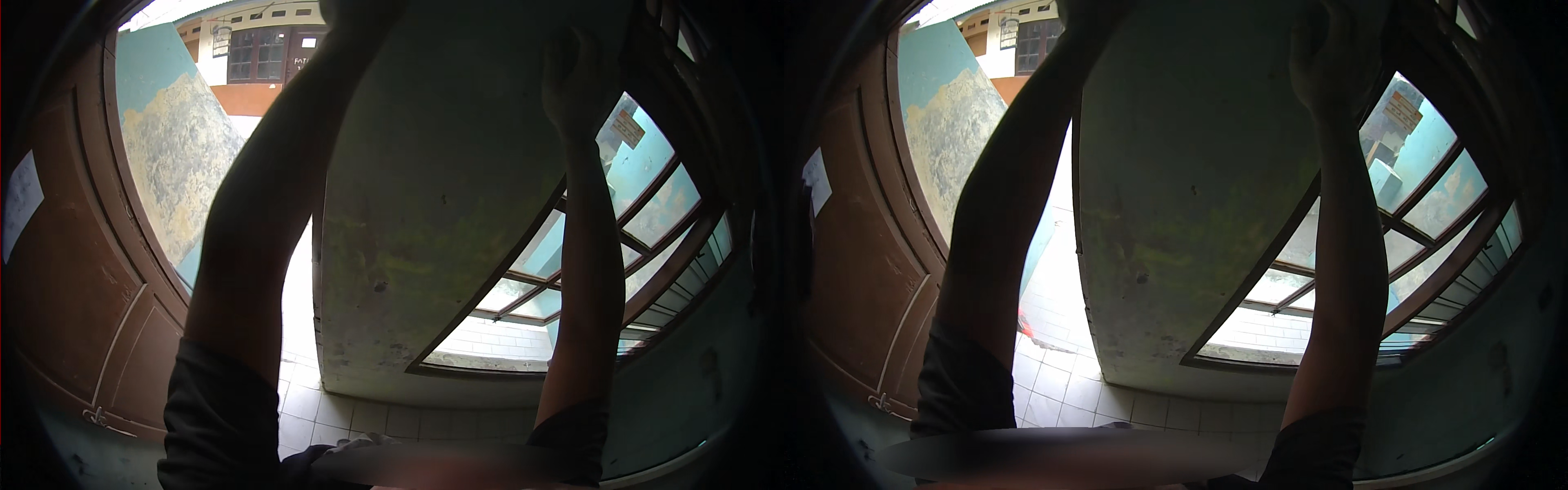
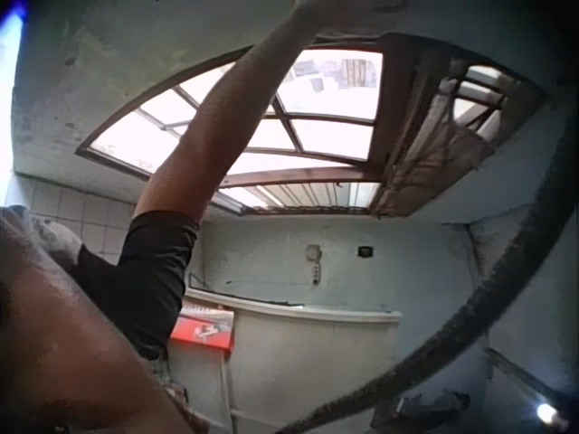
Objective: Sanding down a wall and doorway frame to prepare for painting.
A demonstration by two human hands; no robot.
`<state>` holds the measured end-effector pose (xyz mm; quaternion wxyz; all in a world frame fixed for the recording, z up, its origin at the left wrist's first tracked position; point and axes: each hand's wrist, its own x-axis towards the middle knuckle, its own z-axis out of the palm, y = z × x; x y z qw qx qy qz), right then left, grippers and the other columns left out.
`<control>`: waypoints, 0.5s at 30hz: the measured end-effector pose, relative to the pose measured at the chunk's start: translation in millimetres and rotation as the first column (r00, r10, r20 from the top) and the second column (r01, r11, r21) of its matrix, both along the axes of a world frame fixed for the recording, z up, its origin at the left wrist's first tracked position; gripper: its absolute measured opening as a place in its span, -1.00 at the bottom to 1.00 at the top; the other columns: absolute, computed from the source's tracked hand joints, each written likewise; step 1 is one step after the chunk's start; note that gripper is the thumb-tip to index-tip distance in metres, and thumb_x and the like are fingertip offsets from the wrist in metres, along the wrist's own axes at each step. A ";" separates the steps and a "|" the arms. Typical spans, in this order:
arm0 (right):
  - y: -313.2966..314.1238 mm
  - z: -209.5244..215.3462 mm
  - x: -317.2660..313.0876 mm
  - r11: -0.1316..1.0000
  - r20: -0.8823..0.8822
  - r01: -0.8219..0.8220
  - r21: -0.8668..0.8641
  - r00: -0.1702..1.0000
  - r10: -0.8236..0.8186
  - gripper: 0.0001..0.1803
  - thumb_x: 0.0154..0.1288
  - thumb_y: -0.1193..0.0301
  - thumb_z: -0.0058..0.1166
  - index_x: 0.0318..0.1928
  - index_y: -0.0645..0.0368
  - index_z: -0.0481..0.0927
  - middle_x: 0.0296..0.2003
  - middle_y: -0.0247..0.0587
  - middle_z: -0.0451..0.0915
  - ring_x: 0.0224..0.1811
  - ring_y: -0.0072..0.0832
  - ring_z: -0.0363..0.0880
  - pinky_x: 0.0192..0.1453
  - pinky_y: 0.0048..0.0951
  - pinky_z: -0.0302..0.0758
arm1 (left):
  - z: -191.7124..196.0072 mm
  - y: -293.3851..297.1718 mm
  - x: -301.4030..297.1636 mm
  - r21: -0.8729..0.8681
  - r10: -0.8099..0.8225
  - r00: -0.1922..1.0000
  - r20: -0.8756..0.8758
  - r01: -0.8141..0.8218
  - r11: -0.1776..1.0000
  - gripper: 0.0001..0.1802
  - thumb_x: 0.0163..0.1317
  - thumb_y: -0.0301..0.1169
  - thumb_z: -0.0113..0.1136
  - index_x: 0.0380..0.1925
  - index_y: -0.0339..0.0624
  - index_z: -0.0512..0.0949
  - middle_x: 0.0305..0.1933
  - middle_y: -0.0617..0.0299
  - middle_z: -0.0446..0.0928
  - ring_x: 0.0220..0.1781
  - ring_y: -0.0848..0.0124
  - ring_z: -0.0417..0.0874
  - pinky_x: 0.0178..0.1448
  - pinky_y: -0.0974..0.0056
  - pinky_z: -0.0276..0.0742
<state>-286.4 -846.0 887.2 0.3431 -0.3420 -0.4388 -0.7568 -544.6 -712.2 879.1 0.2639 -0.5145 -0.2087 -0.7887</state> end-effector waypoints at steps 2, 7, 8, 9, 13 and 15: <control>-0.9 1.4 8.3 0.998 0.101 -0.060 -0.028 0.993 0.062 -0.54 0.43 0.01 0.15 0.15 0.01 0.62 0.00 -0.09 0.67 0.02 -0.02 0.65 0.10 -0.03 0.56 | -16.6 -9.0 8.5 0.004 -0.122 0.989 0.086 0.122 0.993 -0.56 0.34 -0.49 0.09 0.23 -0.22 0.46 -0.05 -0.25 0.44 -0.01 -0.18 0.48 0.08 -0.15 0.42; -8.6 -13.0 9.5 0.998 -0.001 0.059 0.009 0.998 -0.059 -0.50 0.44 -0.01 0.14 0.17 0.04 0.60 0.05 -0.05 0.65 0.06 -0.02 0.63 0.13 -0.01 0.53 | -168.3 -6.6 21.0 -0.023 -0.126 0.984 -0.122 0.124 0.992 -0.57 0.33 -0.34 0.24 0.20 -0.05 0.59 0.13 -0.06 0.57 -0.05 -0.01 0.53 0.12 -0.09 0.45; -6.4 -13.8 7.8 0.997 0.007 0.073 0.032 0.997 -0.074 -0.49 0.44 -0.02 0.13 0.18 0.05 0.59 0.07 -0.04 0.65 0.07 -0.01 0.62 0.14 0.00 0.52 | -164.0 -6.3 15.3 -0.031 -0.116 0.980 -0.159 0.113 0.993 -0.56 0.33 -0.33 0.24 0.21 -0.06 0.57 0.13 -0.08 0.57 -0.07 -0.03 0.53 0.13 -0.10 0.44; -5.3 -14.0 8.4 0.997 0.008 0.069 0.032 0.998 -0.069 -0.49 0.44 -0.02 0.13 0.18 0.05 0.59 0.07 -0.04 0.65 0.07 -0.01 0.62 0.14 0.00 0.52 | -155.6 -4.0 9.8 -0.036 -0.108 0.975 -0.194 0.103 0.994 -0.55 0.33 -0.31 0.23 0.23 -0.07 0.56 0.13 -0.11 0.57 -0.08 -0.05 0.53 0.14 -0.10 0.44; -0.4 -15.1 5.8 1.000 -0.002 0.008 -0.003 1.000 -0.008 -0.47 0.44 -0.03 0.12 0.21 0.05 0.58 0.11 -0.04 0.62 0.10 -0.01 0.59 0.19 0.01 0.49 | -18.7 -7.8 -9.5 0.066 -0.126 0.992 -0.021 0.127 0.990 -0.59 0.38 -0.49 0.06 0.22 -0.19 0.47 -0.07 -0.23 0.45 -0.02 -0.15 0.48 0.06 -0.15 0.41; 0.5 -18.8 9.6 0.999 -0.012 -0.019 -0.032 1.000 0.019 -0.47 0.45 -0.03 0.11 0.21 0.05 0.57 0.11 -0.04 0.61 0.10 -0.01 0.59 0.21 0.01 0.49 | -30.3 -9.9 -0.9 0.008 -0.157 0.987 0.016 0.157 0.988 -0.58 0.36 -0.50 0.07 0.22 -0.17 0.48 -0.07 -0.21 0.45 -0.02 -0.14 0.48 0.06 -0.14 0.42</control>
